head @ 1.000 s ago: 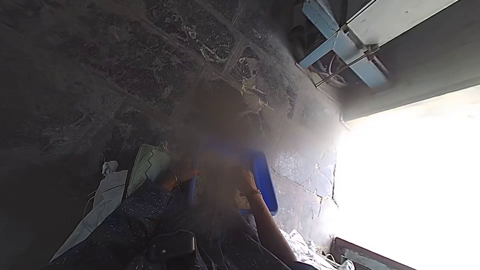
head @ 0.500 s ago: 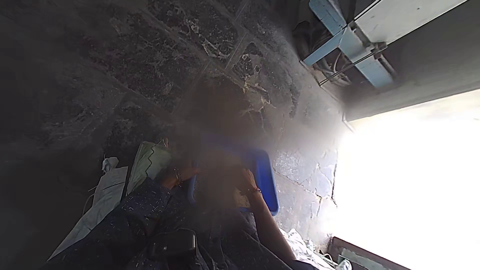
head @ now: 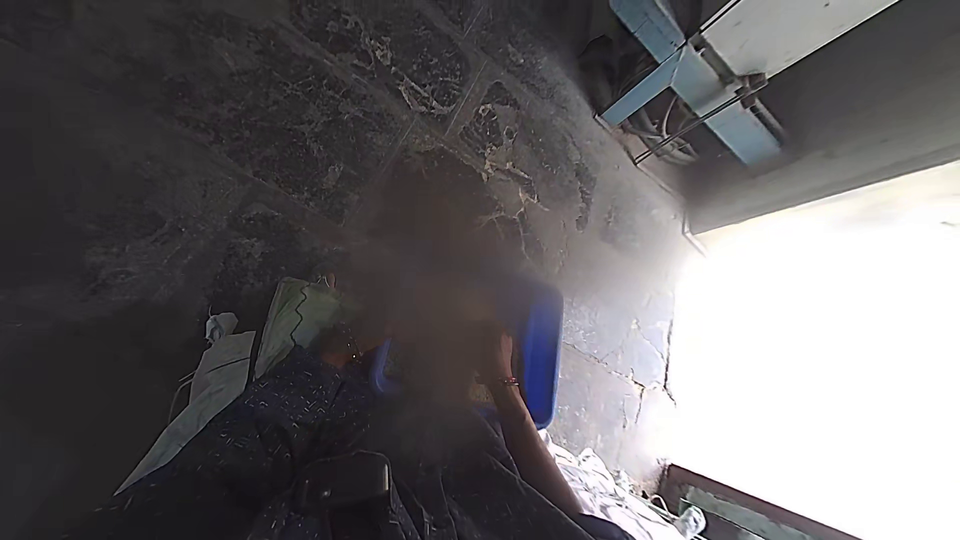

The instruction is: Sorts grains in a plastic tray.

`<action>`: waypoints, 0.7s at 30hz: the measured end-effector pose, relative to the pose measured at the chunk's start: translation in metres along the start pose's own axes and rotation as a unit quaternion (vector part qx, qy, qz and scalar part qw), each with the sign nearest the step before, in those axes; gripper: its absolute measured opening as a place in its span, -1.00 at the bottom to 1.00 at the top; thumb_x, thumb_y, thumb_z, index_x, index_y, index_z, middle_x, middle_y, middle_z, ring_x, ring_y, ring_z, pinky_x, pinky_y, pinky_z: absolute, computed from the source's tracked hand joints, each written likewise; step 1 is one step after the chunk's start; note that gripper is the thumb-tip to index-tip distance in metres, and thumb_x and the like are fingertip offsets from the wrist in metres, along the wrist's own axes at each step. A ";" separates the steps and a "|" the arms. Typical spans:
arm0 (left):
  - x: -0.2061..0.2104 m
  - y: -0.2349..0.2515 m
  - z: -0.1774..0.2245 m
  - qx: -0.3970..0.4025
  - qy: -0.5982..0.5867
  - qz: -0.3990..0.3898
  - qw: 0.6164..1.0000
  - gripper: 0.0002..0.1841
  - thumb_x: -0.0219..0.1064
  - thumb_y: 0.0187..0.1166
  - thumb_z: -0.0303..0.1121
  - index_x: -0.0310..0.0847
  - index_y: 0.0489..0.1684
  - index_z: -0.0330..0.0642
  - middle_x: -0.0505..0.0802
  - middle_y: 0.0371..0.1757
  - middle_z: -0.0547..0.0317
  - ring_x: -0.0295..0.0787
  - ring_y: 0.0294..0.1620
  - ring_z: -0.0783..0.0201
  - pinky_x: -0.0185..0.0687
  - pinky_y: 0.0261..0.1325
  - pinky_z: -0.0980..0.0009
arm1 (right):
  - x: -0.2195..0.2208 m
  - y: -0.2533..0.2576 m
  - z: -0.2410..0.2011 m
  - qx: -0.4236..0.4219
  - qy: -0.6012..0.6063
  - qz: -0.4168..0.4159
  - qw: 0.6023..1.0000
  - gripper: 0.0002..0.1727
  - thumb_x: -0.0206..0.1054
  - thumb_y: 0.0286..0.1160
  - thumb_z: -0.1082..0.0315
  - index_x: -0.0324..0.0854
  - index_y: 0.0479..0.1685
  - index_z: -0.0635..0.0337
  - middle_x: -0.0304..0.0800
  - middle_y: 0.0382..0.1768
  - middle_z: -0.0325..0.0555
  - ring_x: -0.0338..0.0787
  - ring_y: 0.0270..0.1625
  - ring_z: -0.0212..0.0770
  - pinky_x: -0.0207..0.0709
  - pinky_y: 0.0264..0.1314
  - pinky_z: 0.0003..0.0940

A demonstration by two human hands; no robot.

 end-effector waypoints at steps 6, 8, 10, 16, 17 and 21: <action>0.004 -0.001 0.001 -0.017 -0.019 0.002 1.000 -0.33 0.38 0.22 -0.79 0.37 0.48 -0.52 0.66 0.29 -0.36 0.67 0.21 0.01 0.64 0.21 0.13 | 0.005 0.001 0.002 0.022 -0.012 -0.059 0.998 -0.59 0.21 0.74 0.21 0.77 -0.03 0.48 0.86 -0.03 0.32 0.84 0.10 0.23 0.57 0.26 0.17; 0.004 0.005 -0.007 -0.017 -0.031 -0.001 0.999 -0.32 0.42 0.24 -0.75 0.37 0.50 -0.50 0.67 0.30 -0.32 0.69 0.22 0.06 0.65 0.22 0.16 | 0.008 0.001 0.001 0.011 -0.017 -0.084 0.996 -0.55 0.30 0.67 0.12 0.75 0.19 0.37 0.85 0.10 0.28 0.84 0.19 0.22 0.58 0.31 0.19; 0.005 0.001 0.001 -0.029 -0.039 0.003 0.999 -0.29 0.43 0.29 -0.76 0.32 0.56 -0.50 0.63 0.35 -0.37 0.64 0.27 0.00 0.59 0.29 0.12 | 0.009 0.002 -0.004 0.004 -0.032 -0.129 0.991 -0.46 0.36 0.61 0.01 0.70 0.36 0.25 0.82 0.20 0.23 0.82 0.23 0.19 0.58 0.32 0.19; 0.008 -0.005 0.019 -0.100 -0.068 0.036 0.992 -0.28 0.41 0.39 -0.75 0.25 0.64 -0.47 0.58 0.45 -0.40 0.59 0.34 -0.08 0.50 0.40 0.07 | 0.018 0.005 -0.011 0.001 -0.083 -0.226 0.971 -0.52 0.21 0.75 0.06 0.69 0.34 0.26 0.79 0.27 0.18 0.78 0.34 0.16 0.54 0.42 0.16; 0.008 0.000 0.011 -0.091 -0.070 0.042 0.993 -0.30 0.42 0.42 -0.72 0.26 0.64 -0.47 0.60 0.43 -0.39 0.61 0.32 -0.05 0.53 0.37 0.09 | 0.020 0.005 -0.010 -0.001 -0.086 -0.222 0.971 -0.53 0.19 0.76 0.07 0.70 0.32 0.26 0.80 0.25 0.18 0.79 0.32 0.16 0.55 0.40 0.15; 0.002 0.014 -0.011 -0.065 -0.058 0.019 0.996 -0.35 0.42 0.57 -0.50 0.26 0.66 -0.40 0.61 0.44 -0.25 0.63 0.32 0.13 0.53 0.41 0.25 | 0.022 -0.002 -0.012 -0.012 -0.096 -0.198 0.975 -0.54 0.14 0.79 0.07 0.73 0.25 0.28 0.82 0.19 0.20 0.82 0.25 0.17 0.59 0.32 0.15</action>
Point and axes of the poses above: each hand's wrist, its own y-axis towards the middle knuckle, its own x-axis out of the palm, z = x × y, the point moved 3 cm from there along y, towards the middle knuckle
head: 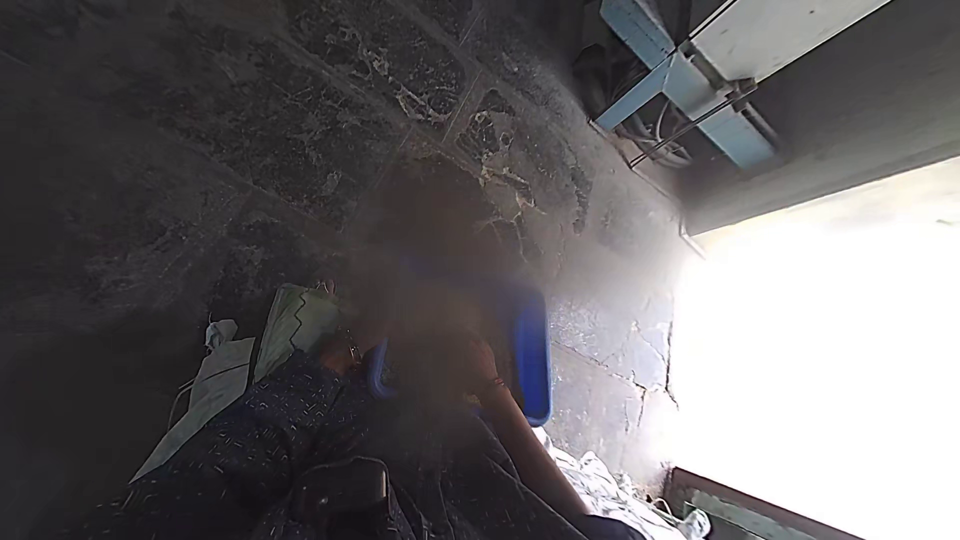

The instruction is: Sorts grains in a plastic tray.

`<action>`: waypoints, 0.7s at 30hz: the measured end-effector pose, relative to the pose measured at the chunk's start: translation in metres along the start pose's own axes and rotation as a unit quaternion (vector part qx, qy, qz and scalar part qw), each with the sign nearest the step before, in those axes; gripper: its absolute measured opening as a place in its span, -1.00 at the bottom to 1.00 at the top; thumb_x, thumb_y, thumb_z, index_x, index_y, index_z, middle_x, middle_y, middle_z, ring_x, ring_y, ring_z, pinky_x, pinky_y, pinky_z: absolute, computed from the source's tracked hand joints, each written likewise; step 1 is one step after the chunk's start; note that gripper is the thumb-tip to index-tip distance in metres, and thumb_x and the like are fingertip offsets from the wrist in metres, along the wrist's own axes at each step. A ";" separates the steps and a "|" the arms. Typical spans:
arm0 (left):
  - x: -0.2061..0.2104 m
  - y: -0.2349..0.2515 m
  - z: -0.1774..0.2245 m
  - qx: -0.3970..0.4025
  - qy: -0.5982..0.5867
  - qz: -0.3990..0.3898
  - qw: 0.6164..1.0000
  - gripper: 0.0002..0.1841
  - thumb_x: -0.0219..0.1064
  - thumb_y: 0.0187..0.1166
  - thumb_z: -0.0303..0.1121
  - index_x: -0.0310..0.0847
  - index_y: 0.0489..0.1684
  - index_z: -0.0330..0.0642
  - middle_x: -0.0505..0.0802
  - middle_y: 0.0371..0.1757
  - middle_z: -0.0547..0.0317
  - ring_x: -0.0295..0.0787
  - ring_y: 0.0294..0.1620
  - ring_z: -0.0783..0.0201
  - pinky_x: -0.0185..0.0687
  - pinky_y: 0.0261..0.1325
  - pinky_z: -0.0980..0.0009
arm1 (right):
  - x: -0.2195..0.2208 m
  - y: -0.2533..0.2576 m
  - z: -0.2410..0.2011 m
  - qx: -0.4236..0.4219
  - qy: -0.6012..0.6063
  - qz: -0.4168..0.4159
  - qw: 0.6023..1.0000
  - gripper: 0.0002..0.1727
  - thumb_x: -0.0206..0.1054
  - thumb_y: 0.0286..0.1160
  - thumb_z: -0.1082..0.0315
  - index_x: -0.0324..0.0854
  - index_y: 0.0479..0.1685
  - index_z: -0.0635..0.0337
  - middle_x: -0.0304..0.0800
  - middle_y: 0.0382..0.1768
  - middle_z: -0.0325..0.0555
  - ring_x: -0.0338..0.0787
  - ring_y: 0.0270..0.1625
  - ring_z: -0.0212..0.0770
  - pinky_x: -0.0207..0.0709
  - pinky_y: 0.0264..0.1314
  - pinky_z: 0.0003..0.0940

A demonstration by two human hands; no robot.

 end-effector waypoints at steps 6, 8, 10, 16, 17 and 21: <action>0.003 -0.014 0.019 -0.008 -0.010 -0.001 1.000 -0.51 0.23 0.76 -0.35 0.32 0.58 -0.41 0.64 0.34 -0.18 0.58 0.20 0.22 0.50 0.30 0.30 | 0.007 -0.014 -0.008 -0.052 -0.017 0.055 0.997 -0.57 0.14 0.77 0.14 0.75 0.16 0.33 0.85 0.11 0.24 0.88 0.12 0.22 0.66 0.13 0.20; 0.002 -0.012 0.017 -0.007 0.001 0.000 1.000 -0.52 0.26 0.74 -0.36 0.34 0.54 -0.44 0.65 0.33 -0.22 0.59 0.22 0.19 0.50 0.32 0.27 | 0.010 -0.017 -0.010 -0.063 -0.021 0.068 0.995 -0.58 0.16 0.75 0.15 0.76 0.13 0.33 0.86 0.08 0.22 0.89 0.09 0.21 0.68 0.10 0.18; 0.000 -0.018 0.024 -0.021 0.016 -0.009 1.000 -0.44 0.36 0.64 -0.48 0.29 0.58 -0.51 0.58 0.45 -0.35 0.58 0.39 0.05 0.48 0.47 0.19 | 0.011 -0.018 -0.009 -0.060 -0.027 0.059 0.996 -0.58 0.15 0.76 0.13 0.75 0.17 0.31 0.85 0.11 0.20 0.88 0.10 0.19 0.68 0.10 0.16; -0.005 -0.014 0.014 0.000 0.016 -0.014 1.000 -0.37 0.46 0.31 -0.71 0.38 0.46 -0.53 0.63 0.34 -0.33 0.63 0.25 0.04 0.58 0.31 0.17 | 0.018 -0.027 -0.007 -0.077 -0.025 0.133 0.988 -0.63 0.20 0.70 0.19 0.78 0.09 0.31 0.88 0.04 0.19 0.92 0.01 0.17 0.73 -0.03 0.12; -0.006 -0.015 0.012 0.022 0.023 -0.010 0.999 -0.40 0.46 0.26 -0.71 0.44 0.39 -0.53 0.68 0.25 -0.32 0.68 0.17 0.06 0.64 0.22 0.19 | 0.018 -0.030 -0.008 -0.079 -0.019 0.145 0.986 -0.63 0.21 0.69 0.21 0.78 0.09 0.33 0.88 0.03 0.20 0.92 0.00 0.18 0.73 -0.04 0.12; -0.002 -0.032 0.031 -0.013 0.024 -0.025 0.999 -0.45 0.38 0.28 -0.80 0.44 0.34 -0.50 0.67 0.15 -0.20 0.63 0.07 0.15 0.59 0.17 0.25 | 0.017 -0.043 -0.011 -0.094 0.008 0.151 0.984 -0.65 0.23 0.67 0.24 0.79 0.00 0.38 0.88 -0.05 0.26 0.92 -0.05 0.24 0.73 -0.08 0.16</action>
Point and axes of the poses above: each hand's wrist, its own y-axis towards the middle knuckle, its own x-axis out of the palm, z = x × y, the point moved 3 cm from there along y, towards the middle knuckle
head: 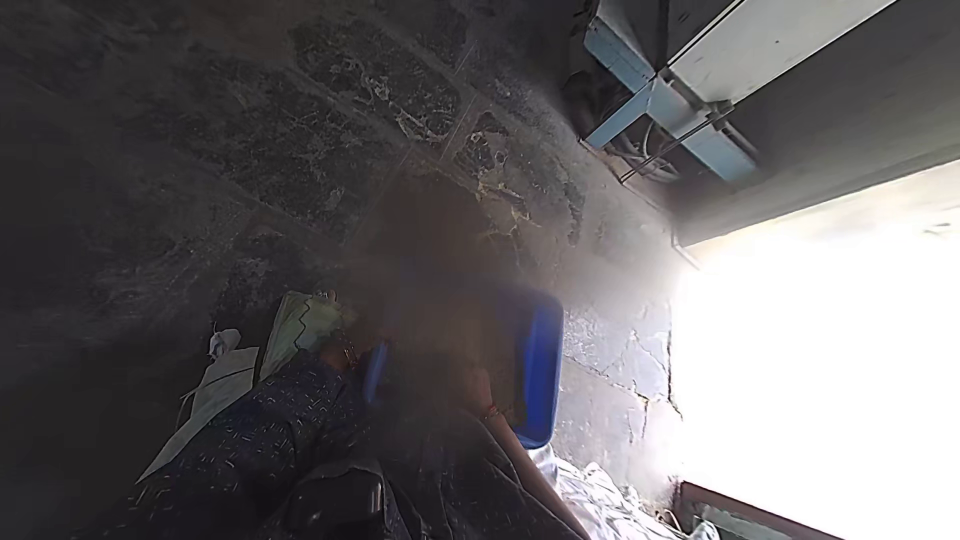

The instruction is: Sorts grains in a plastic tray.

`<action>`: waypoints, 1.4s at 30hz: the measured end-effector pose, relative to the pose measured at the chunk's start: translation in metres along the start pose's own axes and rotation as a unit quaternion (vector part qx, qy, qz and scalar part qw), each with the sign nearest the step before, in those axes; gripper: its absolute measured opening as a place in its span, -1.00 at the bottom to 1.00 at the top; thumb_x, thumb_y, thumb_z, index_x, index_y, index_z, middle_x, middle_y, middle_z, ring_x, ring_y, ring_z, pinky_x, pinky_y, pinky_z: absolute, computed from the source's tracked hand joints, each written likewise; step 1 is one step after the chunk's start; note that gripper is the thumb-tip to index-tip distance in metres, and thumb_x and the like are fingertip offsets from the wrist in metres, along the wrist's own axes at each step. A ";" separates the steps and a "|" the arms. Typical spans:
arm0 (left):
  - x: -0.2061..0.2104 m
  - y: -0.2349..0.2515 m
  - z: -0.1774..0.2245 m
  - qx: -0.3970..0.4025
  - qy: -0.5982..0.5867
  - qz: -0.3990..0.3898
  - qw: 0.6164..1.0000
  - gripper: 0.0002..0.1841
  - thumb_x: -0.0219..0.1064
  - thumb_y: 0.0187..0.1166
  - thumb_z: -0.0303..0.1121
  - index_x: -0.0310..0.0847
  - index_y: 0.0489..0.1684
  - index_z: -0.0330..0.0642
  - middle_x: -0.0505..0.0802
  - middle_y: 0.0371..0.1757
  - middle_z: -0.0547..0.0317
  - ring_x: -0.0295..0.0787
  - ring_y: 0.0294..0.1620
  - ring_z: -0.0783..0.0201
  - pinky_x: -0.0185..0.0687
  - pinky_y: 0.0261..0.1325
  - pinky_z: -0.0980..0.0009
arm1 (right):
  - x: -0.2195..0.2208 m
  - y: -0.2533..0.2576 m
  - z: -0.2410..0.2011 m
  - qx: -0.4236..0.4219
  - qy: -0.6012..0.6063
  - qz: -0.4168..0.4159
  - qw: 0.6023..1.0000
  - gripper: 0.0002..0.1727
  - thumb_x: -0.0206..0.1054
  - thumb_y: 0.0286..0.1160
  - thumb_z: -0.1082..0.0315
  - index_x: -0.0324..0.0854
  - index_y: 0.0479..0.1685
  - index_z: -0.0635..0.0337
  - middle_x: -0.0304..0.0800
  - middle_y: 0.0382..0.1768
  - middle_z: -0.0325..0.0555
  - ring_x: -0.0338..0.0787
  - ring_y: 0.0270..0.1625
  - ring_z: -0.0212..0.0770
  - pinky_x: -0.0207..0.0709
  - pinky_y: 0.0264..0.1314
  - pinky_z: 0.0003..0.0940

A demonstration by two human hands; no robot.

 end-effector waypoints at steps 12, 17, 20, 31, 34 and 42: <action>0.012 -0.029 0.028 -0.034 0.072 -0.051 0.996 -0.56 0.32 0.40 -0.78 0.43 0.29 -0.54 0.65 0.03 -0.15 0.57 -0.07 0.22 0.55 0.06 0.31 | -0.017 -0.013 -0.019 -0.044 0.009 -0.053 0.998 -0.66 0.22 0.67 0.26 0.79 -0.08 0.41 0.89 -0.11 0.27 0.92 -0.08 0.24 0.71 -0.11 0.19; 0.005 0.009 -0.011 0.021 0.068 -0.046 0.996 -0.47 0.37 0.34 -0.73 0.42 0.37 -0.54 0.69 0.15 -0.25 0.67 0.06 0.16 0.60 0.19 0.22 | -0.034 0.004 -0.013 0.047 -0.034 -0.169 0.984 -0.58 0.11 0.79 0.17 0.72 0.09 0.37 0.82 0.08 0.28 0.84 0.17 0.26 0.61 0.17 0.24; 0.005 0.012 -0.012 0.010 0.069 -0.037 0.997 -0.44 0.36 0.30 -0.72 0.41 0.39 -0.54 0.67 0.18 -0.27 0.66 0.10 0.12 0.59 0.21 0.18 | -0.030 0.013 0.001 0.076 -0.009 -0.150 0.986 -0.61 0.12 0.78 0.19 0.72 0.10 0.35 0.83 0.10 0.25 0.83 0.21 0.22 0.58 0.24 0.21; 0.007 0.012 -0.010 -0.025 0.080 -0.003 0.996 -0.42 0.38 0.34 -0.71 0.40 0.44 -0.54 0.65 0.28 -0.36 0.66 0.19 0.02 0.57 0.28 0.13 | -0.017 0.027 0.013 0.099 0.017 -0.124 0.987 -0.60 0.08 0.79 0.22 0.72 0.19 0.34 0.81 0.19 0.23 0.79 0.30 0.19 0.54 0.35 0.16; 0.007 0.010 -0.008 -0.021 0.086 0.000 0.996 -0.44 0.38 0.34 -0.71 0.41 0.42 -0.55 0.65 0.28 -0.37 0.66 0.20 0.01 0.57 0.28 0.13 | -0.017 0.027 0.019 0.118 0.018 -0.061 0.991 -0.62 0.14 0.73 0.23 0.74 0.18 0.31 0.79 0.19 0.24 0.77 0.32 0.17 0.55 0.38 0.08; 0.007 0.012 -0.011 -0.004 0.082 -0.004 0.997 -0.43 0.38 0.34 -0.70 0.41 0.42 -0.54 0.66 0.28 -0.34 0.67 0.20 0.03 0.58 0.29 0.12 | -0.021 0.033 0.039 0.217 0.008 -0.021 0.976 -0.46 0.32 0.64 0.12 0.58 0.54 0.14 0.46 0.58 0.36 0.36 0.69 0.36 0.28 0.64 0.23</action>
Point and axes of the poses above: each hand's wrist, its own y-axis towards the middle knuckle, its own x-axis out of the palm, z = x × y, the point moved 3 cm from there along y, towards the middle knuckle
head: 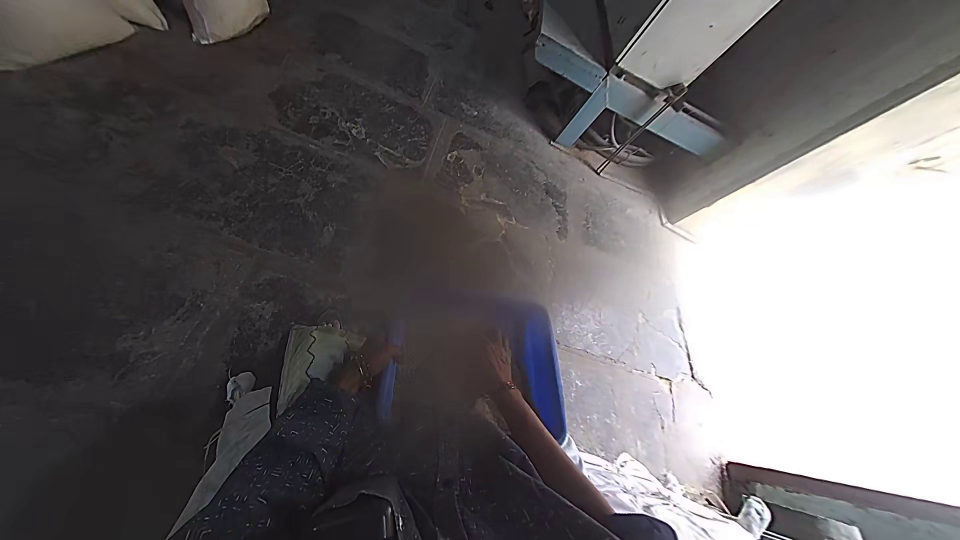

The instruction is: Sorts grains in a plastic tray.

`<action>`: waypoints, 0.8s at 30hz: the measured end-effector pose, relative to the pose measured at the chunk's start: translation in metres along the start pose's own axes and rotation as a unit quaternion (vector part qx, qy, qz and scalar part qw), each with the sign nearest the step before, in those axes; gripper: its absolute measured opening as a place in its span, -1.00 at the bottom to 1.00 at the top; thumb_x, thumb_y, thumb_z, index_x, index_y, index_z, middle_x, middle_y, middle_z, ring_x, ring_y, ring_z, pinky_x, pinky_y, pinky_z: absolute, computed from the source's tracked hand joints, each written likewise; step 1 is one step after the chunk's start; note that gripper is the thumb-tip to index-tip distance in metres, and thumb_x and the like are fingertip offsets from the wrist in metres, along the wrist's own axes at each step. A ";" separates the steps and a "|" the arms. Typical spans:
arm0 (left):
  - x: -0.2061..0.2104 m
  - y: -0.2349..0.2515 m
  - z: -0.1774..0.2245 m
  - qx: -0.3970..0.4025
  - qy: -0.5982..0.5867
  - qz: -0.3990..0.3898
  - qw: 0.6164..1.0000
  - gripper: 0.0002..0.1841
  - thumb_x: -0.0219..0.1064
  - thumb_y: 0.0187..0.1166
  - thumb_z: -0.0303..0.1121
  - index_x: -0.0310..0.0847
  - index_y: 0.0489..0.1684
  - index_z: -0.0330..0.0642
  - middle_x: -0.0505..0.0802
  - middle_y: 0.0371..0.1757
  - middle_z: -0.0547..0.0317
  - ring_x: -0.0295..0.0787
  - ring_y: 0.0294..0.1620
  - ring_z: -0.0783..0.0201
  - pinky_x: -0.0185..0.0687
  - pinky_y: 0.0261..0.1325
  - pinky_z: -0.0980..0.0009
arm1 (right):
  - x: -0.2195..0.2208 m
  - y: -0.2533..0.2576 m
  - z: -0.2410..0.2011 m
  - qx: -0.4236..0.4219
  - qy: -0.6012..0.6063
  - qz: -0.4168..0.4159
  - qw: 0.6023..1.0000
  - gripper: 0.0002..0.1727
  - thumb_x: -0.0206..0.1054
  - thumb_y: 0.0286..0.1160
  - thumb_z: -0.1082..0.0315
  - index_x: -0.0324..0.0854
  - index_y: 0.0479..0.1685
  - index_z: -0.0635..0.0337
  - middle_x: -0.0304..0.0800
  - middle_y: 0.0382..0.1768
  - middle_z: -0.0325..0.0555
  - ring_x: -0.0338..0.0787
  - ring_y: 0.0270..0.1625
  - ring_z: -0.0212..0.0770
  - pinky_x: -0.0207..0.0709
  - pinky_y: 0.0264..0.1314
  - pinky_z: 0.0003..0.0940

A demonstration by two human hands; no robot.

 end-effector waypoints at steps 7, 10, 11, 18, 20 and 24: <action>-0.001 -0.001 -0.001 -0.014 0.004 0.001 1.000 -0.42 0.41 0.35 -0.67 0.41 0.44 -0.54 0.66 0.28 -0.36 0.67 0.21 -0.01 0.57 0.31 0.09 | 0.007 -0.002 -0.009 -0.075 -0.057 -0.090 0.992 -0.49 0.21 0.72 0.18 0.54 0.56 0.20 0.53 0.53 0.32 0.45 0.65 0.28 0.33 0.65 0.15; 0.000 0.000 -0.002 -0.014 0.009 0.000 1.000 -0.45 0.40 0.37 -0.66 0.42 0.43 -0.53 0.66 0.29 -0.36 0.66 0.23 -0.01 0.56 0.32 0.09 | 0.008 -0.005 -0.013 -0.108 -0.055 -0.101 0.988 -0.53 0.18 0.76 0.17 0.60 0.44 0.32 0.64 0.40 0.31 0.59 0.55 0.22 0.38 0.63 0.04; -0.001 0.000 -0.002 -0.013 0.008 0.001 1.000 -0.45 0.40 0.37 -0.67 0.43 0.43 -0.54 0.66 0.29 -0.36 0.66 0.23 -0.01 0.55 0.33 0.08 | 0.008 -0.006 -0.014 -0.110 -0.053 -0.103 0.987 -0.54 0.17 0.77 0.18 0.60 0.42 0.34 0.66 0.38 0.31 0.61 0.53 0.20 0.40 0.62 0.03; 0.000 -0.001 -0.002 -0.009 -0.003 0.006 1.000 -0.44 0.40 0.35 -0.68 0.43 0.42 -0.54 0.66 0.28 -0.36 0.67 0.23 0.00 0.56 0.32 0.09 | 0.004 -0.011 -0.015 -0.120 -0.015 -0.109 0.987 -0.57 0.11 0.81 0.18 0.67 0.28 0.37 0.76 0.24 0.27 0.75 0.36 0.18 0.49 0.47 0.09; 0.000 0.000 -0.003 -0.012 -0.005 0.008 1.000 -0.45 0.40 0.37 -0.66 0.43 0.42 -0.55 0.66 0.28 -0.37 0.67 0.22 -0.02 0.56 0.32 0.07 | 0.002 -0.014 -0.017 -0.128 0.000 -0.092 0.987 -0.57 0.11 0.81 0.19 0.69 0.23 0.39 0.79 0.19 0.29 0.78 0.31 0.21 0.51 0.43 0.12; 0.000 0.000 -0.003 -0.015 0.000 0.005 1.000 -0.45 0.40 0.39 -0.65 0.42 0.43 -0.55 0.66 0.30 -0.37 0.66 0.25 -0.03 0.55 0.34 0.06 | 0.002 -0.013 -0.015 -0.134 0.015 -0.073 0.988 -0.60 0.08 0.80 0.25 0.69 0.22 0.38 0.81 0.17 0.28 0.80 0.29 0.21 0.53 0.40 0.14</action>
Point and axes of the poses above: each hand's wrist, its own y-axis towards the middle knuckle, its own x-axis out of the palm, z = x × y, the point moved 3 cm from there along y, towards the middle knuckle
